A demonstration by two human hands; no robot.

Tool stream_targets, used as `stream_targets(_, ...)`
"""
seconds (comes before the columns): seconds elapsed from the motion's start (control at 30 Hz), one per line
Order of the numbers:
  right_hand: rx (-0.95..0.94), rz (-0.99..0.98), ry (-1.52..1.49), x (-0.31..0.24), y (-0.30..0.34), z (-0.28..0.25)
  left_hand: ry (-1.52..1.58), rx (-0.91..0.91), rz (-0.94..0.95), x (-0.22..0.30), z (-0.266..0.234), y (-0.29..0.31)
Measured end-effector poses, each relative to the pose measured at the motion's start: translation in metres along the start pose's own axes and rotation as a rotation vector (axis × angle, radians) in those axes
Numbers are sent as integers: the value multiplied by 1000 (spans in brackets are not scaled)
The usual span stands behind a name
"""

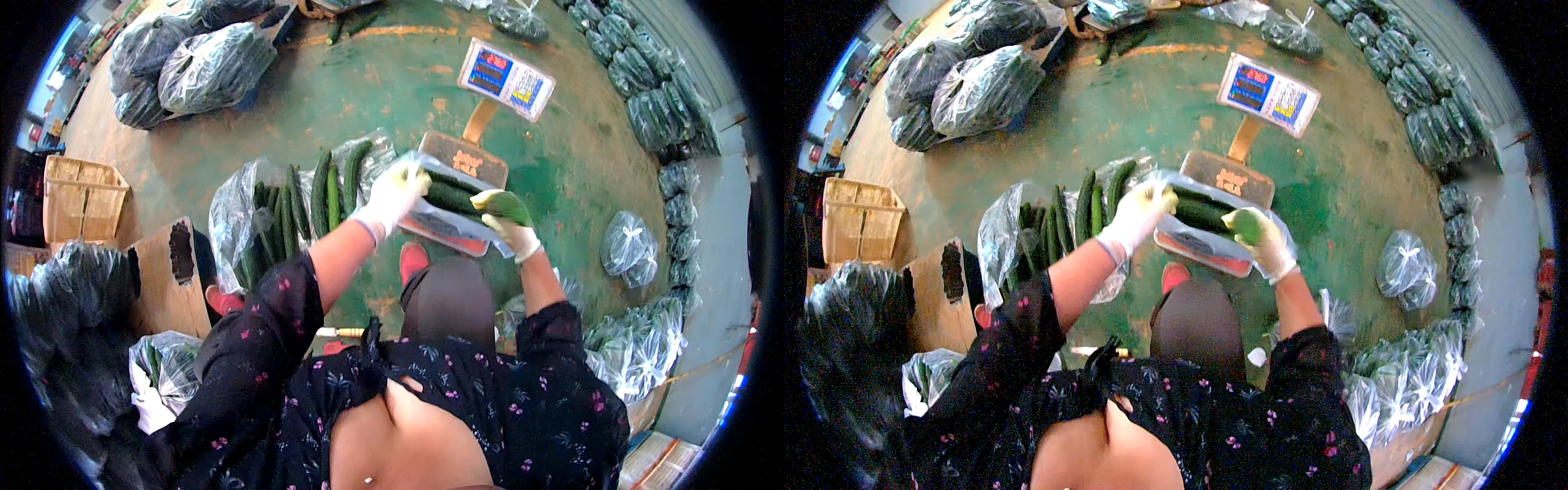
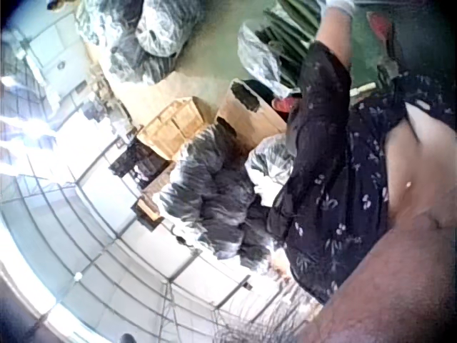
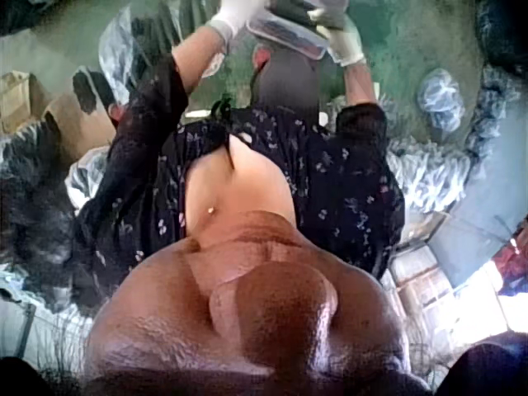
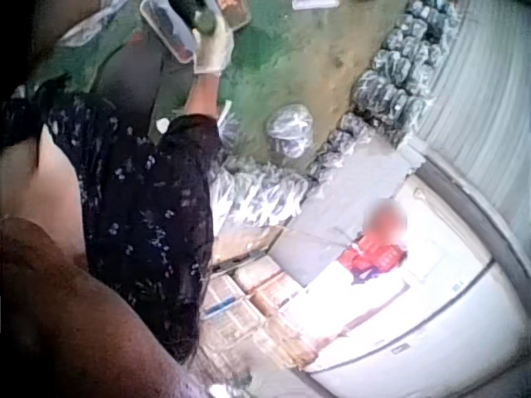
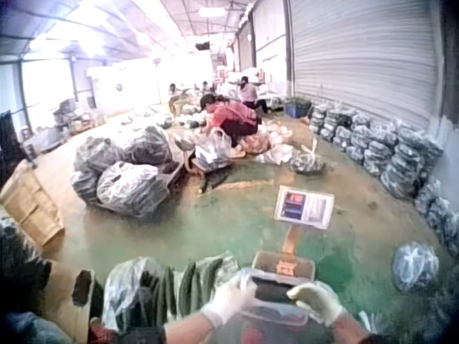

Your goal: The person picks up cucumbers, places them into plastic bags, weighs the filled bags on a digital scale, and ties the bags shut while seated among numerous larger bags of cucumbers.

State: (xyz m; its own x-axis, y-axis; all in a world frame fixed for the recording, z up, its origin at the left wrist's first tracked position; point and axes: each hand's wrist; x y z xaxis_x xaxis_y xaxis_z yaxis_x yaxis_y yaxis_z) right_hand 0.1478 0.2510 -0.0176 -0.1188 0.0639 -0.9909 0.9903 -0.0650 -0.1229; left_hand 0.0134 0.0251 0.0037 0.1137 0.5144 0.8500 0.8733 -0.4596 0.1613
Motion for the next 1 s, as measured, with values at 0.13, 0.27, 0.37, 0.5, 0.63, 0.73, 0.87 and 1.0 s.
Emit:
stream_targets(0.13, -8, 446, 640, 68, -5, -39, 576, -182, -146, 19, -11, -4)
stream_targets(0.27, 105, 382, 976, 98, -18, -50, 523, -207, -137, 27, -12, 3)
stream_targets(0.37, 50, 395, 941, 83, -54, -14, 553, -207, -103, 15, -18, -1)
stream_targets(0.5, 215, 202, 1000, 92, -57, -17, 570, -284, -82, 13, -14, -13)
stream_targets(0.63, 134, 262, 919, 96, -37, -25, 607, -301, -126, 17, -14, -8)
stream_targets(0.73, -6, 196, 797, 90, -21, -36, 729, -282, -169, 19, -10, -5)
stream_targets(0.87, 70, 506, 1045, 82, -35, -22, 694, -299, -76, 8, -5, -12)
stream_targets(1.0, 207, 300, 875, 77, -14, -11, 632, -272, -111, 15, -15, -10)
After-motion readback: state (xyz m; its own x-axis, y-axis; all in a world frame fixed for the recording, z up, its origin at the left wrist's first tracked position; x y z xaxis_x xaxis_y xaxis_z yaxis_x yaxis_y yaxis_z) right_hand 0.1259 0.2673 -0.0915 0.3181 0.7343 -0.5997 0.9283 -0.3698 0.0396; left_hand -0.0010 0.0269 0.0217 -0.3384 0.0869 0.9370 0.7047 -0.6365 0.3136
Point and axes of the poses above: each hand's wrist, its own y-axis away from the middle knuckle, its own z-axis out of the palm, x = y × z, and after that the axes turned 11 degrees about -y, right-handed
